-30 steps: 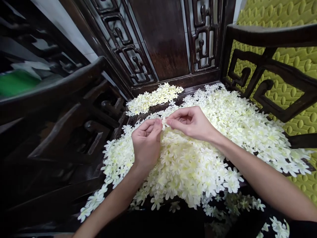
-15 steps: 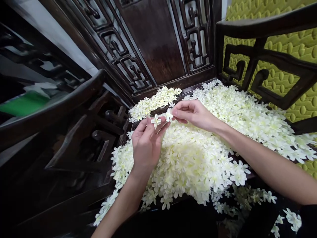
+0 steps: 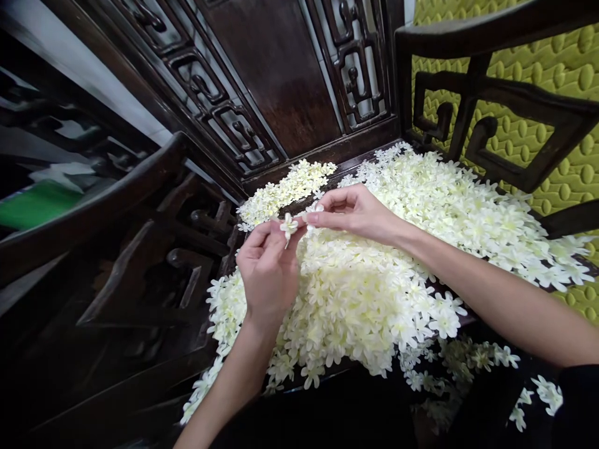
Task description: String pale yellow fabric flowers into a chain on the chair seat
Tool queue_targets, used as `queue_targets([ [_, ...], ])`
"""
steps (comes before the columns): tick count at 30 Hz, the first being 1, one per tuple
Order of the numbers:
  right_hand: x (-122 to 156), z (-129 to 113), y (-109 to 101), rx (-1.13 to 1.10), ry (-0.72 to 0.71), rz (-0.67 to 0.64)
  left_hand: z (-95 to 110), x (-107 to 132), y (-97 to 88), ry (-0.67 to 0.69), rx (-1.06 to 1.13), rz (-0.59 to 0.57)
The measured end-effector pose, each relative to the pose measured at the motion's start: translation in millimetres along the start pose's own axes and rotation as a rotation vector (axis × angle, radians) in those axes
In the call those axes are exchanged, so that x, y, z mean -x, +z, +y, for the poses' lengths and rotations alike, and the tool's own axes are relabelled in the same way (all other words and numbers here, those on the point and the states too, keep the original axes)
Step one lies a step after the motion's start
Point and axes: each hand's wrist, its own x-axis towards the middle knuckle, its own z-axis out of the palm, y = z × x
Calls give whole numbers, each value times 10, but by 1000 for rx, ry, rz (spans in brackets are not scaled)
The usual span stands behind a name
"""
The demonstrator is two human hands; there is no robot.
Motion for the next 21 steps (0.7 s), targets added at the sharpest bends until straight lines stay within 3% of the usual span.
queue_targets([
  [7,-17,-44,-26,76,-48,92,5,-40,-14,47,121,81],
  [21,26,-22,27,208,-56,29,-2,-23,-2,36,94,48],
])
